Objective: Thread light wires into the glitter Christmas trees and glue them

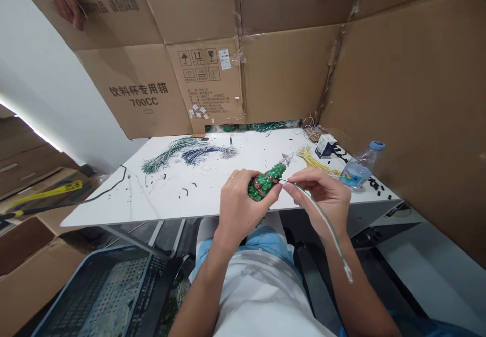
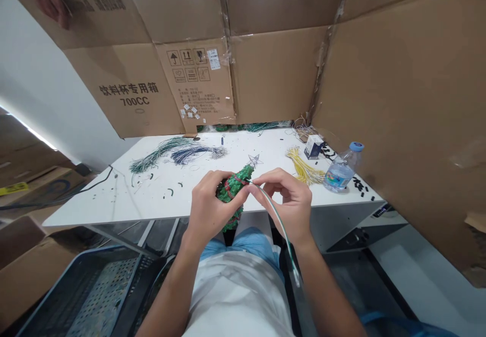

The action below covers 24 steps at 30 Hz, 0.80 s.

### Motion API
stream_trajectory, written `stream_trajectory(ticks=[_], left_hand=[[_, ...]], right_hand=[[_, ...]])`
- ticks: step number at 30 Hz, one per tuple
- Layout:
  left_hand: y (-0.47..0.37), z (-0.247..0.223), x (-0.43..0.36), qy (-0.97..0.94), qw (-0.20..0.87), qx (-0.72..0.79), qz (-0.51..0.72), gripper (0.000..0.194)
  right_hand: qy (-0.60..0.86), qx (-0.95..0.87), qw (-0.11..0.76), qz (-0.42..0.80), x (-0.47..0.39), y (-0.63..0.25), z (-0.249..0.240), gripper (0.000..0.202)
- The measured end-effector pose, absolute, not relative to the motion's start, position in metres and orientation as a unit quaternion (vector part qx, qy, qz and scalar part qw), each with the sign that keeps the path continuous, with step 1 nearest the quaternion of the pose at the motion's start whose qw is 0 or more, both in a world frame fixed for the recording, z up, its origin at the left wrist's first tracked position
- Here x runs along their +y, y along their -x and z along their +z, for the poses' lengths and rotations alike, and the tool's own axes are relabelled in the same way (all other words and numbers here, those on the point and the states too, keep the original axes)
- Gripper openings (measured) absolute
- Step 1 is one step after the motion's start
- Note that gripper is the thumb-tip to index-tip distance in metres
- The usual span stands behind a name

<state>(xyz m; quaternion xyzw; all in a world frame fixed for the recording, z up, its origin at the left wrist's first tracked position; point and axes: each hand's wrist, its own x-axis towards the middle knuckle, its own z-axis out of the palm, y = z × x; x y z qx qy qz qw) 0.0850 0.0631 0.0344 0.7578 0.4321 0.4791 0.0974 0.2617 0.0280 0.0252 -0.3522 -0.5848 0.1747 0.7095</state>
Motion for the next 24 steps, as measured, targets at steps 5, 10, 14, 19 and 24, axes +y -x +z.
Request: stream_trajectory(ticks=[5,10,14,19,24], left_hand=[[-0.086,0.0346,0.0626,-0.766,0.097,0.424,0.474,0.025],[-0.0867,0.0345,0.0629,-0.762,0.105,0.428,0.474,0.024],[-0.0867,0.0348,0.0626,-0.758,0.104,0.429,0.48,0.025],[-0.0854,0.0333,0.0635,-0.764,0.113,0.425,0.472,0.023],[-0.0839,0.0345,0.0638,-0.757,0.112,0.439,0.471,0.024]], right_hand=[[0.354,-0.575,0.717,0.173,0.0279,-0.2609,0.024,0.009],[0.365,-0.585,0.701,0.184,0.0283,-0.2622,0.024,0.008],[0.364,-0.57,0.719,0.16,0.027,-0.2622,0.0244,0.009],[0.366,-0.577,0.705,0.191,0.032,-0.259,0.0232,0.005],[0.353,-0.575,0.716,0.178,0.0295,-0.2594,0.0218,0.01]])
